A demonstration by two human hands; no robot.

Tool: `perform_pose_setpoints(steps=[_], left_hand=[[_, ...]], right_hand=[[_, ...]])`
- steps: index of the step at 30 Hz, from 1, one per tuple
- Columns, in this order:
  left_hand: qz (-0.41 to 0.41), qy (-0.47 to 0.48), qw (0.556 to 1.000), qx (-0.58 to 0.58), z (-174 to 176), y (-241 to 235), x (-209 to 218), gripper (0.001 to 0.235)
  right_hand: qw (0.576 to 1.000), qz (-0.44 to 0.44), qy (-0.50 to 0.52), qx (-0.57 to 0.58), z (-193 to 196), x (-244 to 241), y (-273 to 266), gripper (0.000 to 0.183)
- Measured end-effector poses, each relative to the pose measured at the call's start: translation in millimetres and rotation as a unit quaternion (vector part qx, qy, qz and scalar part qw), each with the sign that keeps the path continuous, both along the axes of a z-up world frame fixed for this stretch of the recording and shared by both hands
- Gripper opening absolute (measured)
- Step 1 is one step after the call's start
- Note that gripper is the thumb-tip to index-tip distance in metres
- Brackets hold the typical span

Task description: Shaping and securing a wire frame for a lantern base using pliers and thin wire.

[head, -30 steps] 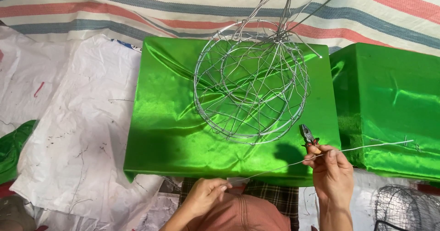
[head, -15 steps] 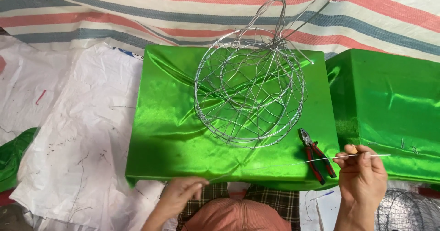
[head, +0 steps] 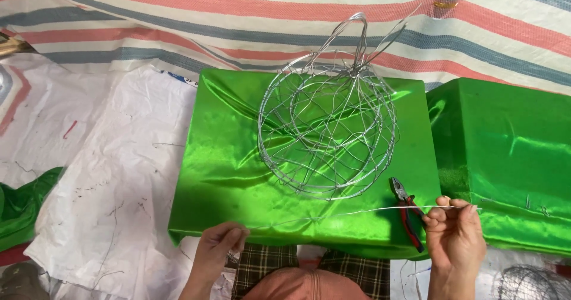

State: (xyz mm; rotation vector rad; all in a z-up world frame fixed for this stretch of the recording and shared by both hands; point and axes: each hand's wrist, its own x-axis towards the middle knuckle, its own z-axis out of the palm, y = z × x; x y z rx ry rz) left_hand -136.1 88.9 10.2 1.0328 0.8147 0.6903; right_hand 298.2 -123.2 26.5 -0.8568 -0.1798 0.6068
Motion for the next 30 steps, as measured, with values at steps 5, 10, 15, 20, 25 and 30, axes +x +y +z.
perform_pose_setpoints(steps=[5,10,15,20,25,30], left_hand=[[0.059,-0.025,0.996,-0.066,-23.8,-3.7,1.8,0.019],[0.12,-0.002,0.987,-0.103,-26.9,-4.7,19.5,0.022],[0.141,0.022,0.985,-0.097,-26.2,-11.5,38.0,0.024],[0.143,0.021,0.986,-0.089,-23.6,-8.0,45.7,0.026],[0.167,-0.013,0.982,-0.088,-17.6,2.2,39.8,0.022],[0.115,0.02,0.993,-0.014,15.0,20.5,42.1,0.019]], right_hand=[[0.999,-0.023,0.017,0.024,-2.6,-0.5,16.6,0.026],[0.999,-0.026,0.032,0.025,-2.2,10.1,27.5,0.027],[0.998,-0.035,-0.02,0.041,-4.0,24.3,30.9,0.024],[0.996,-0.051,-0.055,0.037,-2.3,32.5,38.6,0.025],[0.998,-0.021,-0.037,0.056,-2.9,28.9,36.2,0.026],[0.999,-0.036,-0.007,0.007,-5.1,32.6,27.6,0.021]])
